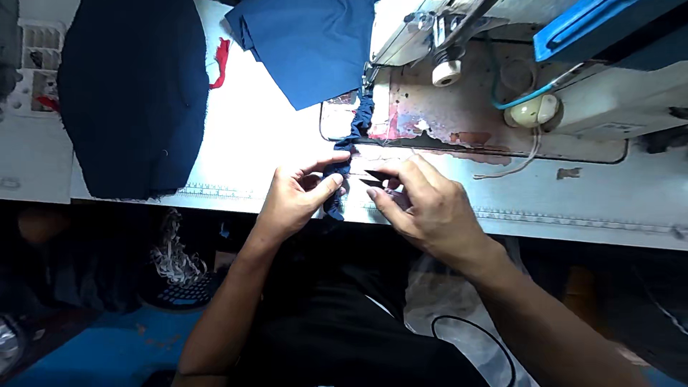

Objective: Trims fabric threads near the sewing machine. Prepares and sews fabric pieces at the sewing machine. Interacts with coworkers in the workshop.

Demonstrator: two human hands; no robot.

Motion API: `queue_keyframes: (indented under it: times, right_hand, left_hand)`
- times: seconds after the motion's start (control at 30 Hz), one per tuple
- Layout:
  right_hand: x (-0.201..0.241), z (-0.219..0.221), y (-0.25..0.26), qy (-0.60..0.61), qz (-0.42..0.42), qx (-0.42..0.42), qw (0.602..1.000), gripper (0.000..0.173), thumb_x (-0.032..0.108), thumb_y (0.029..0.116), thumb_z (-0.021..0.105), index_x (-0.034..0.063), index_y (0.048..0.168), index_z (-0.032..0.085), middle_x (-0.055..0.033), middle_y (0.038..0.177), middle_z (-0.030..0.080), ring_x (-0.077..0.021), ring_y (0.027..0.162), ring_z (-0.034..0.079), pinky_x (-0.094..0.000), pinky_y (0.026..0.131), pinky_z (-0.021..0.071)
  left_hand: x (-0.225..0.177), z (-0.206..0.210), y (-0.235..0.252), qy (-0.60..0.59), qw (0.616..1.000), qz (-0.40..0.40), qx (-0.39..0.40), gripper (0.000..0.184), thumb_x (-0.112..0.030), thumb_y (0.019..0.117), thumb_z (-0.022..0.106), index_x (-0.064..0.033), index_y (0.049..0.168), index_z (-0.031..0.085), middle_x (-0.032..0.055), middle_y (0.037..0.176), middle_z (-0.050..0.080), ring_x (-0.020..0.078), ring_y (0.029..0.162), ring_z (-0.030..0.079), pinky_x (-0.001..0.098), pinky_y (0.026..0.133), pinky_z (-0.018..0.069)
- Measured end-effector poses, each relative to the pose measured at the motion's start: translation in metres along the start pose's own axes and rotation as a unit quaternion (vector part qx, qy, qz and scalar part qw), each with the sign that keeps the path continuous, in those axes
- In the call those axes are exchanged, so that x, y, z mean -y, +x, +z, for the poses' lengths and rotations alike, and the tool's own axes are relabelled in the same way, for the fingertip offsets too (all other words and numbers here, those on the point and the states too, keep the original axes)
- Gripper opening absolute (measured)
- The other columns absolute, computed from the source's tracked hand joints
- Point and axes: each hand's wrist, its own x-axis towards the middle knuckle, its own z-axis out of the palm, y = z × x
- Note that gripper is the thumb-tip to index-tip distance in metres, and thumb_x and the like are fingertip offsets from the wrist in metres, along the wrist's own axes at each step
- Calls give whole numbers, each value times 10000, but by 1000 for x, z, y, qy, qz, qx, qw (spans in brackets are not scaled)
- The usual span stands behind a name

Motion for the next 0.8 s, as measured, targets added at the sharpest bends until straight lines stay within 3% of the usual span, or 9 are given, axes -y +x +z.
queue_keyframes:
  times: [0.13, 0.23, 0.33, 0.53, 0.6, 0.7, 0.8]
  right_hand:
    - [10, 13, 6, -98, -55, -46, 993, 276, 243, 982, 645, 46, 1160, 722, -118, 924, 661, -246, 675, 642, -370, 491, 467]
    - [14, 20, 10, -134, -63, -59, 987, 272, 241, 999, 632, 42, 1157, 728, -122, 941, 676, -252, 684, 648, -367, 499, 470]
    - [15, 25, 14, -141, -68, -63, 986, 275, 239, 1006, 626, 37, 1161, 728, -127, 941, 681, -257, 692, 652, -366, 507, 473]
    - [14, 31, 19, -147, -93, -74, 982, 256, 218, 1009, 622, 30, 1139, 739, -134, 954, 707, -253, 723, 671, -352, 529, 486]
    - [11, 32, 19, -149, -104, -68, 981, 245, 211, 1016, 609, 30, 1116, 742, -125, 901, 685, -249, 676, 649, -352, 499, 464]
    - [7, 31, 18, -148, -110, -57, 981, 223, 215, 1024, 583, 42, 1007, 721, -99, 799, 626, -247, 614, 606, -358, 467, 423]
    - [4, 29, 11, -136, -102, -62, 983, 230, 222, 1011, 609, 43, 1064, 743, -100, 817, 657, -243, 625, 622, -360, 478, 444]
  left_hand:
    - [-1, -4, 1, -21, 999, -21, 18, 416, 105, 913, 675, 24, 1319, 649, 138, 1124, 732, 156, 764, 728, 279, 693, 637]
    - [-1, -4, 2, -17, 999, -32, 16, 429, 86, 899, 705, 1, 1317, 662, 127, 1132, 733, 147, 706, 709, 269, 633, 626]
    - [0, -2, 3, 1, 1000, -30, 6, 437, 85, 881, 725, -11, 1304, 674, 100, 1180, 724, 109, 627, 652, 235, 573, 587]
    - [2, -1, 6, 37, 999, -21, 9, 441, 60, 871, 752, -29, 1298, 685, 73, 1195, 733, 97, 625, 659, 234, 565, 585]
    - [2, -1, 5, 47, 999, -27, 8, 439, 50, 866, 763, -35, 1291, 693, 64, 1187, 735, 95, 608, 649, 233, 554, 580]
    - [2, -2, 7, 49, 998, -27, 21, 543, 63, 841, 773, -44, 1360, 655, 48, 1276, 705, 85, 589, 628, 229, 526, 564]
    - [2, -3, 7, 36, 998, -25, 37, 622, 84, 825, 779, -42, 1410, 609, 60, 1315, 690, 106, 623, 663, 241, 538, 585]
